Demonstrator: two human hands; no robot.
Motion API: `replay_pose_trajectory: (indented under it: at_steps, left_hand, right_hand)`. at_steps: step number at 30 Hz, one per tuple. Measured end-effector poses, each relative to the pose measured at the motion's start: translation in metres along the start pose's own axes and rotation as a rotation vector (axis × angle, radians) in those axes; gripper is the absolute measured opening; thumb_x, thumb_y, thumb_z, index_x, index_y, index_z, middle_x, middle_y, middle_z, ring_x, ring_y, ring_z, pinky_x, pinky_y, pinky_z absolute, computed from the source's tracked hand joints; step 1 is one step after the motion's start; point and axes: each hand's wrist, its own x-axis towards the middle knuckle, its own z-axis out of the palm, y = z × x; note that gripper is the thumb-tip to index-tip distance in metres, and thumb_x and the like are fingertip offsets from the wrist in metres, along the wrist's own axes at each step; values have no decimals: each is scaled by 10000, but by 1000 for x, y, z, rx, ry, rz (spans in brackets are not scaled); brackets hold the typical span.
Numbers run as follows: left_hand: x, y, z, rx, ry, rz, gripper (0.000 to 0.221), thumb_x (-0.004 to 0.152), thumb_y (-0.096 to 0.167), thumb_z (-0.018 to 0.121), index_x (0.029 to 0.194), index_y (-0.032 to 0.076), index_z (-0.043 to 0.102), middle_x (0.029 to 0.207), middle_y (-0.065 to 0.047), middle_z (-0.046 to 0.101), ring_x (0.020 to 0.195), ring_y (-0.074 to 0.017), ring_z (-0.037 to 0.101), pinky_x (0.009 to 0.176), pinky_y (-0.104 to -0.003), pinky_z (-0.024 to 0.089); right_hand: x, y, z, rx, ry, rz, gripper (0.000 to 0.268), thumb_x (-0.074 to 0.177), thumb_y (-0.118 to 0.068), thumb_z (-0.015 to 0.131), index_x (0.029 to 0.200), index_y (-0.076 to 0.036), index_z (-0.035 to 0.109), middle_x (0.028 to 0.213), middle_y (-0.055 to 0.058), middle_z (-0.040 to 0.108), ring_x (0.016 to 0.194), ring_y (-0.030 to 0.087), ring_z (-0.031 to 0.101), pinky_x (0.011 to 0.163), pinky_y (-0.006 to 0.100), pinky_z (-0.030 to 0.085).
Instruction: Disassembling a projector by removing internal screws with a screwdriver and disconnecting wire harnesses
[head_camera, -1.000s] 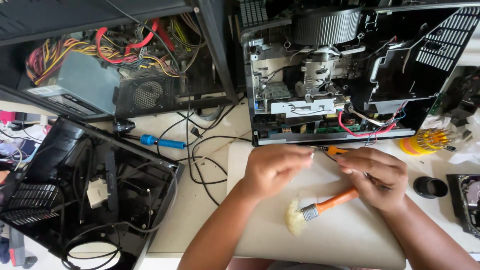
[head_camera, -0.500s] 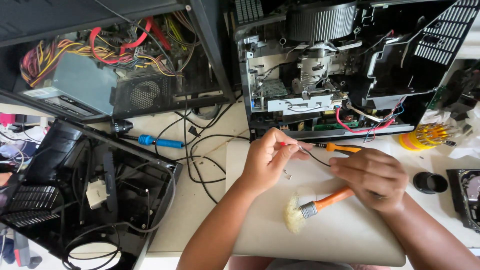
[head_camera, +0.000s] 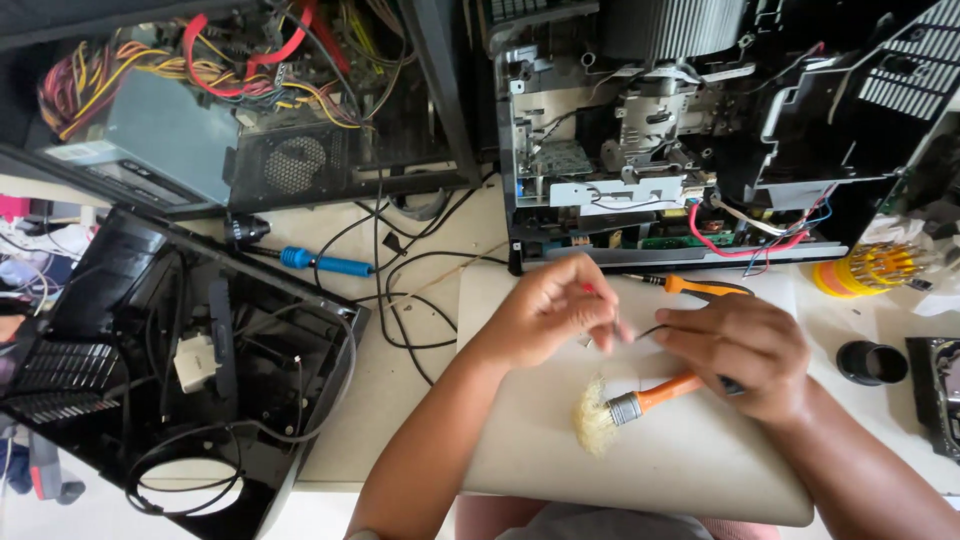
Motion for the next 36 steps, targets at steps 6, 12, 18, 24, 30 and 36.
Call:
replay_pose_trajectory:
  at_steps: [6,12,18,24,30,36]
  left_hand:
    - [5,-4,-12,108,342,322,129,987,76,690,963,98,565,1024,-190,717,1033,-329,725,841,-420,647]
    - [4,-4,-11,162,407,348,168,975,73,696,921,96,540,1035,-180,723,1049,-313,730,831,-394,650]
    - [4,7,1,277,402,445,124,1042,87,601,994,70,488,1123,-265,699,1110,-380,717,887,-470,673]
    - [6,1,0,199,303,317,138,1121,208,425,1045,123,349,879,-290,692,1049,-488,717,900,-468,613]
    - [4,3,1,219,334,312,153,1098,200,493,1021,120,388,1195,-309,681,1024,-411,736,914,-392,601]
    - [4,5,2,244,353,364,123,1097,167,503,1045,100,414,1098,-258,696,1076,-368,721,887,-408,629]
  right_hand:
    - [-15,3,0,11,231,162,80,955,43,630,931,49,705,900,201,728,774,286,723,731,338,581]
    - [-21,4,0,3,215,243,82,972,-32,650,922,11,698,912,196,720,816,289,724,765,326,571]
    - [-23,7,1,-3,230,293,26,987,26,680,977,40,700,937,203,728,853,295,733,753,317,564]
    - [-18,5,2,22,254,369,55,1012,62,677,983,20,695,931,181,731,872,283,743,779,320,559]
    - [-24,11,3,45,243,383,35,986,45,709,997,35,678,919,169,721,845,256,713,785,319,550]
    - [-24,11,3,62,231,392,11,997,40,679,989,40,672,894,164,702,798,252,680,760,322,535]
